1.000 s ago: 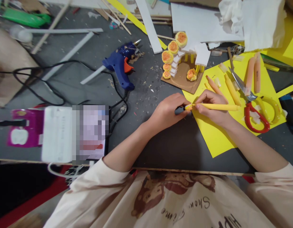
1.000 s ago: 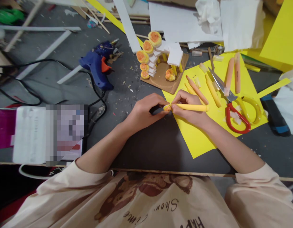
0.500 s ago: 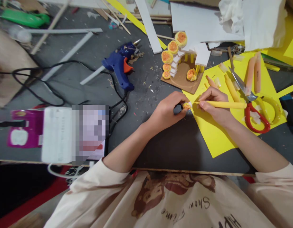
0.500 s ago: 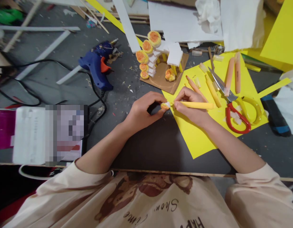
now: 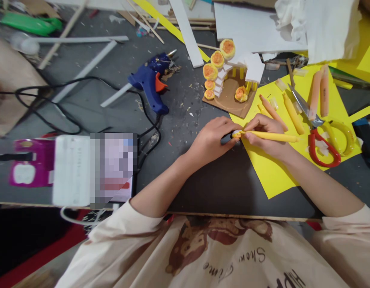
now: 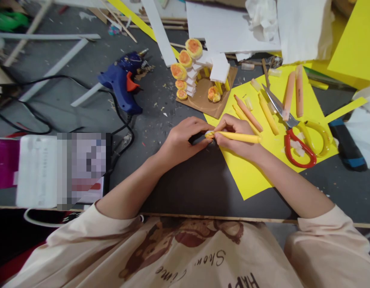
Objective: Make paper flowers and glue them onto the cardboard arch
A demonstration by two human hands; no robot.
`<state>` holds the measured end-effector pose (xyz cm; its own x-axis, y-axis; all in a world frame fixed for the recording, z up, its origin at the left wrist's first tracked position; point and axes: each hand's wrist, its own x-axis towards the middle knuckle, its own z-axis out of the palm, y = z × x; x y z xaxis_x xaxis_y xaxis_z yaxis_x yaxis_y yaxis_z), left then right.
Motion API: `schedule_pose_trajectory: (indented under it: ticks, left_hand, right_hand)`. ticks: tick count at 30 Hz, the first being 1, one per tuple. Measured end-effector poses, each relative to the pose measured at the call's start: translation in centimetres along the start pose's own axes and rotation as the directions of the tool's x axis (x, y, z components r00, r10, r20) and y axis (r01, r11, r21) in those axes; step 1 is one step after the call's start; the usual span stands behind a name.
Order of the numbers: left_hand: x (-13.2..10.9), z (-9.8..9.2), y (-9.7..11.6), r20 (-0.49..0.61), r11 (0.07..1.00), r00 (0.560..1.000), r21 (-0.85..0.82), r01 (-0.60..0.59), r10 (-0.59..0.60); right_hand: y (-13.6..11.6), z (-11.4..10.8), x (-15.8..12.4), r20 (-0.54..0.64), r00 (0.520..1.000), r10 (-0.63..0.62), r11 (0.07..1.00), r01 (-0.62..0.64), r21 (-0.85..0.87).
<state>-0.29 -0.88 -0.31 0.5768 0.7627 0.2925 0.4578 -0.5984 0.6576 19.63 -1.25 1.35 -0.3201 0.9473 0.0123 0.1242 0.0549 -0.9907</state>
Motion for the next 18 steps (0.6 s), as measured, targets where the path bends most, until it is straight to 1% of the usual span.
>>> schedule_pose_trajectory:
  ticks: [3,8,12,15,18]
  left_hand:
    - [0.04,0.02,-0.02,-0.024,1.000,0.999,-0.015,-0.027,0.027]
    - [0.09,0.14,0.00,-0.051,0.999,0.997,0.004,-0.050,0.050]
    - [0.09,0.23,0.02,-0.055,0.999,0.997,0.011,-0.047,0.048]
    - [0.09,0.28,-0.02,-0.067,0.998,0.996,0.021,-0.052,0.053]
    - [0.07,0.28,-0.05,-0.056,0.999,0.997,0.024,-0.043,0.044]
  right_hand:
    - [-0.06,-0.06,0.00,-0.012,1.000,0.012,0.999,-0.012,-0.035]
    - [-0.08,-0.01,0.04,-0.039,0.999,-0.019,0.998,0.017,-0.057]
    - [-0.07,0.07,0.01,-0.015,0.999,-0.031,1.000,0.031,0.004]
    - [-0.07,0.13,-0.01,0.004,1.000,-0.028,1.000,0.028,-0.009]
    - [-0.02,0.14,-0.01,0.004,1.000,-0.019,0.999,0.019,-0.026]
